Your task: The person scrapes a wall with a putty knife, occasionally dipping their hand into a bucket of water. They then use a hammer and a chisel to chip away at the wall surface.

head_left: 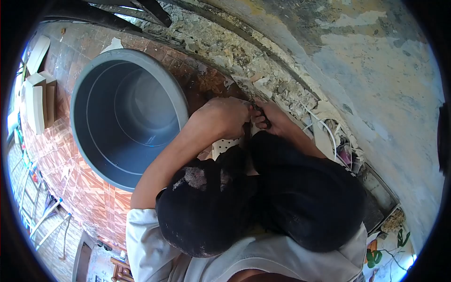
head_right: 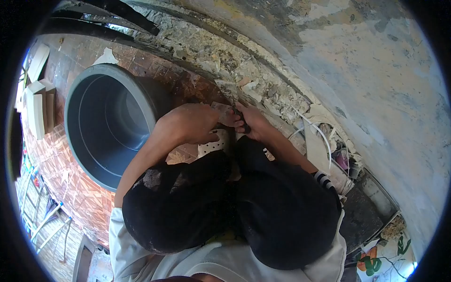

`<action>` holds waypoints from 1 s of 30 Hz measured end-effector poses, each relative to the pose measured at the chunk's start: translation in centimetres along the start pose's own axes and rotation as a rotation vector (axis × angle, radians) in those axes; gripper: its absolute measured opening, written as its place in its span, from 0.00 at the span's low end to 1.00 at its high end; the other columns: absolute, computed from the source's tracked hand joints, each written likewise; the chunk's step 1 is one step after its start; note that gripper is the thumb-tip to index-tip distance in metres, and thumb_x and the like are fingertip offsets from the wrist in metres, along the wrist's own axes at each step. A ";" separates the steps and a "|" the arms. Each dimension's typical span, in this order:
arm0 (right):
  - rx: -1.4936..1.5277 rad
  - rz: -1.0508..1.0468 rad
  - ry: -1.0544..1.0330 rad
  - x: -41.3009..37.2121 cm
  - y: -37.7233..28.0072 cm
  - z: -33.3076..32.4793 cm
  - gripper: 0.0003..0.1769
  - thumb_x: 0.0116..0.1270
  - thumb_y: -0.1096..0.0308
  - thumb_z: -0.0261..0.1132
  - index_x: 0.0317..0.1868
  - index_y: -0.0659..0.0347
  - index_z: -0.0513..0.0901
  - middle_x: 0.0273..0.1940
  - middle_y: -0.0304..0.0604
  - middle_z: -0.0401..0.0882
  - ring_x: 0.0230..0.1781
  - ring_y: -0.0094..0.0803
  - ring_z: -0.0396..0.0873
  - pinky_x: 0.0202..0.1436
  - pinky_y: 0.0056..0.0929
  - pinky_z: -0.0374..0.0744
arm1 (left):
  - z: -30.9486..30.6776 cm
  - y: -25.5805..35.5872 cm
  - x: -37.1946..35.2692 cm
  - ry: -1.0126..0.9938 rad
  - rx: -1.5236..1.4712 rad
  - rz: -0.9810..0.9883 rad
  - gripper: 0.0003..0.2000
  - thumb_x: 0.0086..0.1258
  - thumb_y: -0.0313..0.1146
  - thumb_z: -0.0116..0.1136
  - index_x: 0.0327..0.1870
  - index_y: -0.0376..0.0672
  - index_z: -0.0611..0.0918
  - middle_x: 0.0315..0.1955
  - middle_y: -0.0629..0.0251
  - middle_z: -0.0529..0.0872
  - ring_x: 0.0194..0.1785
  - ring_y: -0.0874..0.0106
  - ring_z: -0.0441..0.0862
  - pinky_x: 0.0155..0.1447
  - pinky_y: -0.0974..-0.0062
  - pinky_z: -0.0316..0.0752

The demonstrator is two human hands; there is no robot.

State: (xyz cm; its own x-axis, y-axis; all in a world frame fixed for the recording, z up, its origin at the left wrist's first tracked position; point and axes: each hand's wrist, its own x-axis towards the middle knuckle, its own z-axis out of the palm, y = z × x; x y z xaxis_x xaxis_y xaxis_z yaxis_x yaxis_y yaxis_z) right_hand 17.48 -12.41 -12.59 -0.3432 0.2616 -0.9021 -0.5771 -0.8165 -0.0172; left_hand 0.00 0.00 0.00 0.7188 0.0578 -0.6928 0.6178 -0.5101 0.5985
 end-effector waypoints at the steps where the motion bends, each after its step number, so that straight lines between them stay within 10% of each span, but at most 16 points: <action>1: -0.028 -0.007 0.039 -0.7 0.1 0.5 0.15 0.77 0.55 0.50 0.38 0.58 0.71 0.21 0.30 0.62 0.15 0.18 0.60 0.15 0.21 0.58 | -0.2 0.2 0.0 -0.019 -0.007 -0.012 0.12 0.57 0.34 0.62 0.39 0.37 0.85 0.37 0.49 0.86 0.46 0.54 0.84 0.50 0.60 0.79; 14: -0.273 -0.021 0.221 -5.8 -1.7 -1.0 0.15 0.77 0.58 0.48 0.41 0.63 0.72 0.20 0.30 0.64 0.15 0.17 0.61 0.12 0.19 0.60 | -0.1 0.1 0.1 0.038 -0.012 0.009 0.17 0.61 0.41 0.64 0.33 0.30 0.84 0.35 0.45 0.85 0.44 0.51 0.83 0.50 0.58 0.78; 20: -1.537 -0.893 0.843 -3.2 -0.5 -2.1 0.17 0.74 0.61 0.53 0.59 0.59 0.73 0.32 0.49 0.82 0.25 0.46 0.79 0.31 0.40 0.77 | -0.1 -0.1 0.0 0.053 -0.006 0.017 0.17 0.61 0.42 0.64 0.34 0.31 0.84 0.35 0.45 0.85 0.44 0.51 0.83 0.50 0.58 0.78; 30: -1.484 -0.945 0.897 -2.5 0.9 -1.1 0.16 0.67 0.67 0.61 0.53 0.59 0.74 0.42 0.53 0.80 0.46 0.52 0.77 0.51 0.46 0.73 | 0.0 -0.1 -0.1 0.032 -0.015 -0.001 0.18 0.61 0.42 0.63 0.35 0.31 0.84 0.37 0.46 0.85 0.45 0.51 0.83 0.51 0.59 0.78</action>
State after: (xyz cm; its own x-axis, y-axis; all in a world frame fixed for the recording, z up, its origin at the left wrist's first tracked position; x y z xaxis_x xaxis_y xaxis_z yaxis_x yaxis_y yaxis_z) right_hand 18.61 -14.35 -10.77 0.3314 0.8934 -0.3032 0.8098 -0.4343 -0.3945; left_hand -0.15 0.08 0.00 0.7280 0.0863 -0.6801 0.6231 -0.4972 0.6038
